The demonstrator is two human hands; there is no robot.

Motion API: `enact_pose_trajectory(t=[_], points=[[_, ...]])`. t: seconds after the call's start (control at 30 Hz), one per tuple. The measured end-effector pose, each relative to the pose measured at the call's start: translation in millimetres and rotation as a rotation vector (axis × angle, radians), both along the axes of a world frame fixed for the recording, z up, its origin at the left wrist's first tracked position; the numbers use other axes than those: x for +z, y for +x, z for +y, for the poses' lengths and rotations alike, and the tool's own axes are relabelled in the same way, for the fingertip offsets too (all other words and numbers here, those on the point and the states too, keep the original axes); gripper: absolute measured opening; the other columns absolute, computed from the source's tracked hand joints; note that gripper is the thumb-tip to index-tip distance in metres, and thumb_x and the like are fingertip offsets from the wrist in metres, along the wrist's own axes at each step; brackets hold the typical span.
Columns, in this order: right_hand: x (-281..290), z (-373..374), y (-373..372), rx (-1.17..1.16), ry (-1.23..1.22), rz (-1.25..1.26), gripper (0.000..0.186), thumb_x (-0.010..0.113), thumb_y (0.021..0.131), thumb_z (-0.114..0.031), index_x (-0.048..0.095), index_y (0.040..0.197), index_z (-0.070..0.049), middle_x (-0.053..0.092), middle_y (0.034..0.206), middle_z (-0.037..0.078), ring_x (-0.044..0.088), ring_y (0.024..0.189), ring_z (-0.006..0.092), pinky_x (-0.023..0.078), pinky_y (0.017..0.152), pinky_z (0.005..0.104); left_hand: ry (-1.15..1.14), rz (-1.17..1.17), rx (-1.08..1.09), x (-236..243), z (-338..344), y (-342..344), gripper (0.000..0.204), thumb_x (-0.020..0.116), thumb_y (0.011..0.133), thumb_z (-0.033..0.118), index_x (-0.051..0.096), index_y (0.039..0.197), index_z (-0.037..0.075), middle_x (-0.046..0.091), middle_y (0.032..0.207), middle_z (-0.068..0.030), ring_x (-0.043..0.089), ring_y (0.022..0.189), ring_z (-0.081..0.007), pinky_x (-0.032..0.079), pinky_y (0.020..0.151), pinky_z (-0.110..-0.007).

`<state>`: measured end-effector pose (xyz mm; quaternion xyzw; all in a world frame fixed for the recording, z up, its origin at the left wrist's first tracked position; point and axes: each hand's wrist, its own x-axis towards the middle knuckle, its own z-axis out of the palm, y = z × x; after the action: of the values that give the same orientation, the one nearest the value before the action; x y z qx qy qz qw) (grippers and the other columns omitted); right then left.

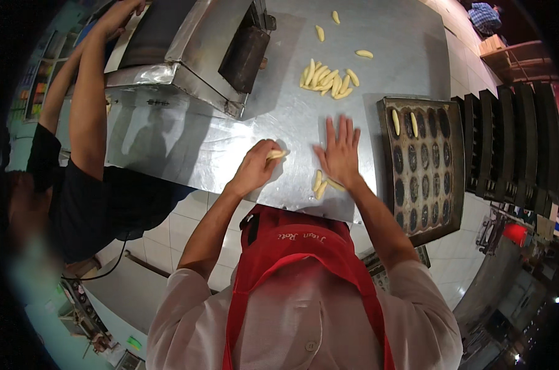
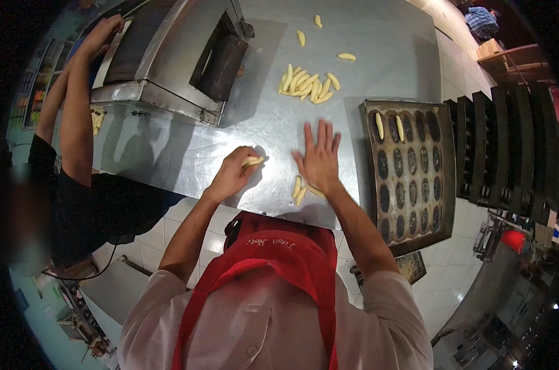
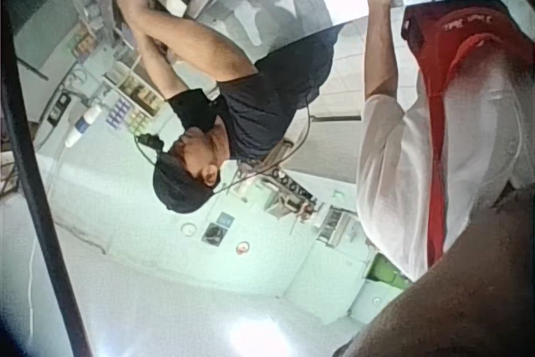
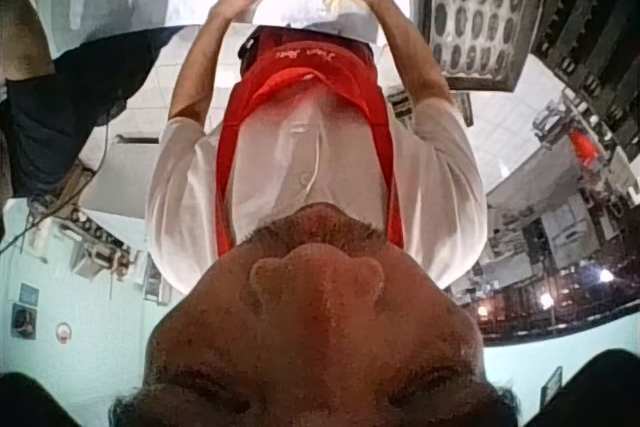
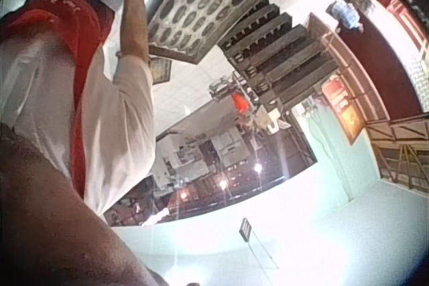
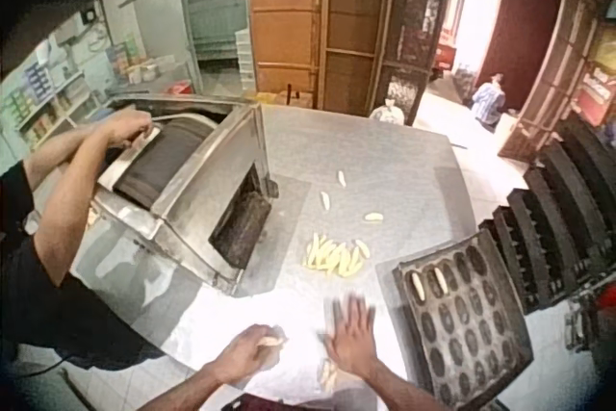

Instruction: Placing pieces of shaped dough onto a metal baking tray at a bakery workstation.

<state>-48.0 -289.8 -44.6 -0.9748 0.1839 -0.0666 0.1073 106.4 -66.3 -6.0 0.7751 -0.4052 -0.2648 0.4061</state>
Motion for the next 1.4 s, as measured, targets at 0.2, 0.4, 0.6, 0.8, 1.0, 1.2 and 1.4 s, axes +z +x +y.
enact_pose_trajectory(t=[0.2, 0.4, 0.6, 0.8, 1.0, 1.2, 1.4], points=[[-14, -16, 32, -0.137, 0.012, -0.055, 0.076, 0.057, 0.101, -0.044, 0.034, 0.157, 0.002, 0.029, 0.161, 0.031, 0.026, 0.150, 0.0509, 0.018, 0.122, 0.0640, 0.040, -0.052, 0.036, -16, -15, 11, 0.027, 0.066, 0.095, 0.004, 0.063, 0.121, 0.001, 0.070, 0.107, -0.0212, 0.069, 0.098, -0.0380, 0.055, 0.085, -0.042], [25, -51, -51, -0.261, 0.144, -0.534, 0.044, 0.071, 0.086, -0.008, 0.061, 0.128, 0.001, 0.062, 0.124, 0.023, 0.057, 0.112, 0.0437, 0.044, 0.103, 0.0505, -0.039, 0.061, 0.298, -12, -4, 10, 0.018, 0.070, 0.095, 0.005, 0.070, 0.113, 0.001, 0.070, 0.093, -0.0067, 0.061, 0.078, -0.0125, 0.051, 0.072, -0.028], [-11, -199, -84, -0.741, -0.063, -0.302, 0.038, 0.069, 0.093, -0.033, 0.072, 0.115, -0.002, 0.070, 0.108, 0.023, 0.064, 0.105, 0.0428, 0.048, 0.096, 0.0507, -0.160, 0.331, 0.291, 3, -68, -17, 0.018, 0.072, 0.096, 0.003, 0.068, 0.113, 0.001, 0.070, 0.097, -0.0031, 0.063, 0.083, -0.0098, 0.053, 0.077, -0.025], [-20, -208, -89, -0.698, 0.094, -0.362, 0.031, 0.071, 0.090, -0.025, 0.074, 0.115, -0.005, 0.071, 0.103, 0.025, 0.068, 0.096, 0.0429, 0.054, 0.087, 0.0517, -0.239, 0.468, 0.201, 9, -169, -47, 0.022, 0.074, 0.093, 0.002, 0.067, 0.114, 0.002, 0.068, 0.096, -0.0025, 0.064, 0.087, -0.0112, 0.053, 0.081, -0.026], [33, -175, -95, -0.528, 0.140, -0.514, 0.057, 0.084, 0.081, -0.023, 0.064, 0.132, -0.006, 0.072, 0.109, 0.015, 0.069, 0.097, 0.0341, 0.056, 0.082, 0.0483, -0.346, 0.387, 0.146, 12, -289, -82, 0.026, 0.078, 0.090, 0.007, 0.067, 0.113, 0.002, 0.069, 0.094, -0.0029, 0.064, 0.084, -0.0115, 0.055, 0.076, -0.026], [109, -173, -98, -0.649, 0.380, -1.128, 0.037, 0.073, 0.095, -0.011, 0.061, 0.129, -0.003, 0.071, 0.102, 0.015, 0.068, 0.085, 0.0262, 0.057, 0.078, 0.0376, -0.437, 0.436, -0.019, 99, -354, -131, 0.046, 0.084, 0.088, 0.016, 0.062, 0.127, 0.002, 0.068, 0.111, -0.0075, 0.063, 0.096, -0.0128, 0.055, 0.081, -0.028], [9, -242, -141, -0.488, -0.057, -0.385, 0.051, 0.078, 0.087, -0.013, 0.057, 0.131, 0.003, 0.068, 0.108, 0.022, 0.066, 0.099, 0.0407, 0.055, 0.086, 0.0505, -0.402, 0.214, 0.099, 85, -279, -75, 0.056, 0.082, 0.090, 0.020, 0.058, 0.138, 0.004, 0.066, 0.122, -0.0103, 0.063, 0.100, -0.0164, 0.056, 0.082, -0.031]])
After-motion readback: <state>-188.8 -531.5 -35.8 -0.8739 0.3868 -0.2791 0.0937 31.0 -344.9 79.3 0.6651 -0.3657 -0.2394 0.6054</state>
